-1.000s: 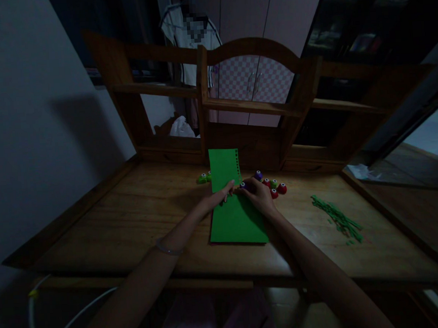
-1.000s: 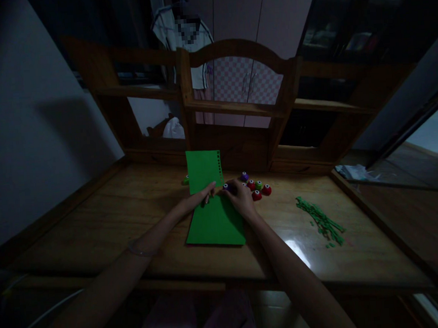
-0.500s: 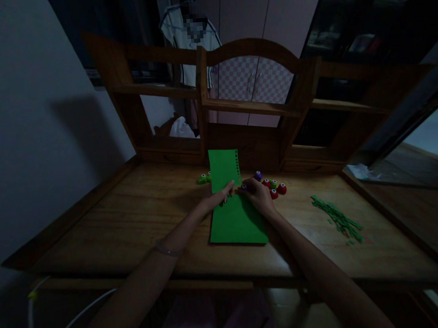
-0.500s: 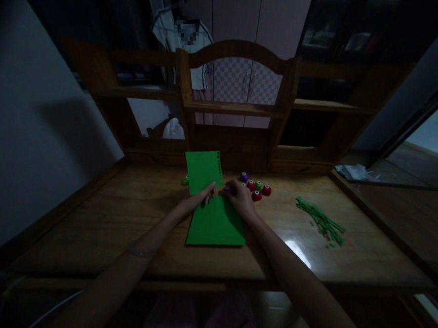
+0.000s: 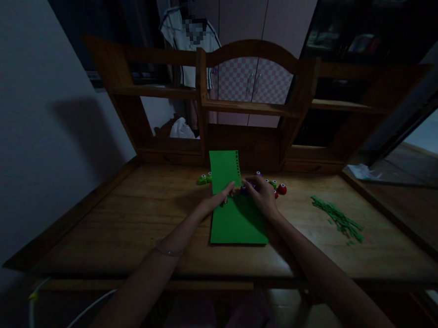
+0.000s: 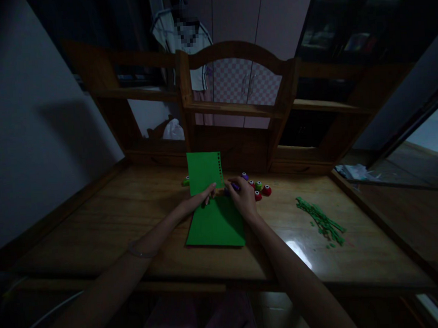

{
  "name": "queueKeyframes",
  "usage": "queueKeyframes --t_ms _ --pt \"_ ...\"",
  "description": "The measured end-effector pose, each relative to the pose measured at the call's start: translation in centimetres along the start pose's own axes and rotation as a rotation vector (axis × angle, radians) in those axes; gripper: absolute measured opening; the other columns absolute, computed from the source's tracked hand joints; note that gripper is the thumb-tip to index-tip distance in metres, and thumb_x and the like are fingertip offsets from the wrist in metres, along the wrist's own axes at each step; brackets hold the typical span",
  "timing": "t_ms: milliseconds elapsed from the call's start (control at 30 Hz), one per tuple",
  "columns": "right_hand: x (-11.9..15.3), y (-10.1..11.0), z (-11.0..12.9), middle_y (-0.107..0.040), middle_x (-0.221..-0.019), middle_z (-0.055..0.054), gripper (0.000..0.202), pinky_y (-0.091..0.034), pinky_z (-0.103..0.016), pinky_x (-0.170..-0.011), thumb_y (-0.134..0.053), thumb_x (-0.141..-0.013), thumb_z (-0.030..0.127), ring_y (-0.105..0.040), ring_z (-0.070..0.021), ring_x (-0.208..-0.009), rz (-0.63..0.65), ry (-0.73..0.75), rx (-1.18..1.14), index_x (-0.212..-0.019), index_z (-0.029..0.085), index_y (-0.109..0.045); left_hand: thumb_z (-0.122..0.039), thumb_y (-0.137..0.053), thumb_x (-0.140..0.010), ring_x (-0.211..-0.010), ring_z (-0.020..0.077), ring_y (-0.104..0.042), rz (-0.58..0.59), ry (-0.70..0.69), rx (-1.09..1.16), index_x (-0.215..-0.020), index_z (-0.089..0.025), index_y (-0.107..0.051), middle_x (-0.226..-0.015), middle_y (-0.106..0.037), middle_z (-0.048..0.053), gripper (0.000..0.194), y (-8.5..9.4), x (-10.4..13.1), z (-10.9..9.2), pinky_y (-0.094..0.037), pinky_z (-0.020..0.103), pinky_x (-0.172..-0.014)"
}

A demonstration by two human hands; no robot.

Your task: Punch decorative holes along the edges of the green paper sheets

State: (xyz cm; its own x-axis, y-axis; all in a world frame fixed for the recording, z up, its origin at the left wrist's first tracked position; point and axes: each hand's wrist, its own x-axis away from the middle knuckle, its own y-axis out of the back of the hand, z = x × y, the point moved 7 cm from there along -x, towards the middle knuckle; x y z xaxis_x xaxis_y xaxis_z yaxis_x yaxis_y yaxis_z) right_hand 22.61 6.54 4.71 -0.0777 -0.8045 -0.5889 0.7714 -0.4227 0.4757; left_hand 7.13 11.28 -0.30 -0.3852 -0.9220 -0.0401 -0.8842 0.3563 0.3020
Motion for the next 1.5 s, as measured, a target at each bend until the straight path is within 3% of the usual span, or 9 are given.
queueKeyframes --t_ms 233,800,1500 --pt "0.0 0.0 -0.3 -0.065 -0.091 -0.007 0.028 -0.045 -0.032 -0.077 -0.045 -0.088 0.042 -0.060 -0.0211 -0.086 -0.032 -0.018 -0.005 -0.091 0.020 -0.062 -0.066 -0.031 -0.082 -0.041 0.0108 -0.038 0.008 -0.047 -0.039 -0.063 -0.019 -0.051 -0.046 -0.040 -0.003 0.054 -0.1 -0.8 0.6 -0.032 0.024 -0.047" --pt "0.1 -0.1 -1.2 -0.065 -0.090 -0.007 0.029 -0.045 -0.032 -0.076 -0.044 -0.088 0.041 -0.059 -0.0213 -0.085 -0.023 -0.051 0.000 -0.091 0.020 -0.063 -0.068 -0.032 -0.080 -0.042 0.0119 -0.039 -0.005 -0.002 -0.062 -0.066 -0.019 -0.052 -0.047 -0.041 -0.003 0.055 -0.1 -1.3 1.5 -0.032 0.025 -0.046" --pt "0.1 -0.3 -1.6 -0.066 -0.090 -0.007 0.026 -0.047 -0.033 -0.075 -0.046 -0.086 0.039 -0.061 -0.0212 -0.084 -0.021 -0.069 -0.032 -0.090 0.020 -0.063 -0.068 -0.034 -0.079 -0.042 0.0116 -0.039 0.006 -0.031 -0.032 -0.066 -0.019 -0.052 -0.048 -0.042 -0.003 0.054 -0.1 -0.9 1.0 -0.033 0.025 -0.047"
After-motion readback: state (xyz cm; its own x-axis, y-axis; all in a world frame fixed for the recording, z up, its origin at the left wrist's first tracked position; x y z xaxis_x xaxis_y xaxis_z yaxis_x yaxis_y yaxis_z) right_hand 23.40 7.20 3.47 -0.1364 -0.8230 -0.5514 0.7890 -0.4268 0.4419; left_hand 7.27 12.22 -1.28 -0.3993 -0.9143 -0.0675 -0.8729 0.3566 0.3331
